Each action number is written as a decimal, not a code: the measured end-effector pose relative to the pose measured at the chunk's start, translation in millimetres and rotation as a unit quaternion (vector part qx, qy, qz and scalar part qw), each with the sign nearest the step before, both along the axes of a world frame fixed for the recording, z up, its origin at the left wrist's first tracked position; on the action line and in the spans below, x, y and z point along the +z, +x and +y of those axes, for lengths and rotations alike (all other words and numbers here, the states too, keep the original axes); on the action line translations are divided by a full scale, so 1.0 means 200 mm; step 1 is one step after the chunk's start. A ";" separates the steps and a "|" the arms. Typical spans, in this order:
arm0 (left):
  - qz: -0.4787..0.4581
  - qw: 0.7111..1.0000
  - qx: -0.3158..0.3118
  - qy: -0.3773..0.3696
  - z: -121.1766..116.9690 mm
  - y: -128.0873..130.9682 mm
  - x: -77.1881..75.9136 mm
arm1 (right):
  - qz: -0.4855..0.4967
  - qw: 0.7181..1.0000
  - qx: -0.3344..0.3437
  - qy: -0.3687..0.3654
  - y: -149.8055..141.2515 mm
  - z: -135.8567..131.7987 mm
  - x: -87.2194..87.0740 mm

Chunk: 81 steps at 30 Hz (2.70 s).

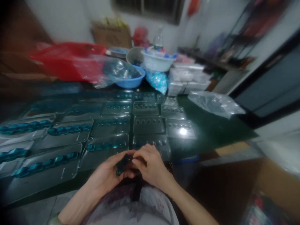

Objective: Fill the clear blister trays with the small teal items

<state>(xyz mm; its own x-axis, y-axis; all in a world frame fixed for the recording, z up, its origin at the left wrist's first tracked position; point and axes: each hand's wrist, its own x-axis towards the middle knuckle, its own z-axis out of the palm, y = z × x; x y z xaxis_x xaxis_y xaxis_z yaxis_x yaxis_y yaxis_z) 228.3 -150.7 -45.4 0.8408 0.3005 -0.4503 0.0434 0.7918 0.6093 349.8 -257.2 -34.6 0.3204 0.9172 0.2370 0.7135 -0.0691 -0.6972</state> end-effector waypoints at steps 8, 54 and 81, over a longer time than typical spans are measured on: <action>0.037 0.985 -0.004 0.169 -0.02 -0.01 -0.04 | 0.087 0.993 -0.046 0.064 -0.01 -0.03 -0.05; 0.053 0.896 -0.029 0.440 -0.03 0.01 0.01 | 0.230 0.967 -0.048 0.096 -0.08 -0.06 -0.03; 0.014 0.994 -0.064 0.082 -0.01 0.04 0.04 | 0.008 0.985 -0.167 0.032 0.22 -0.09 -0.06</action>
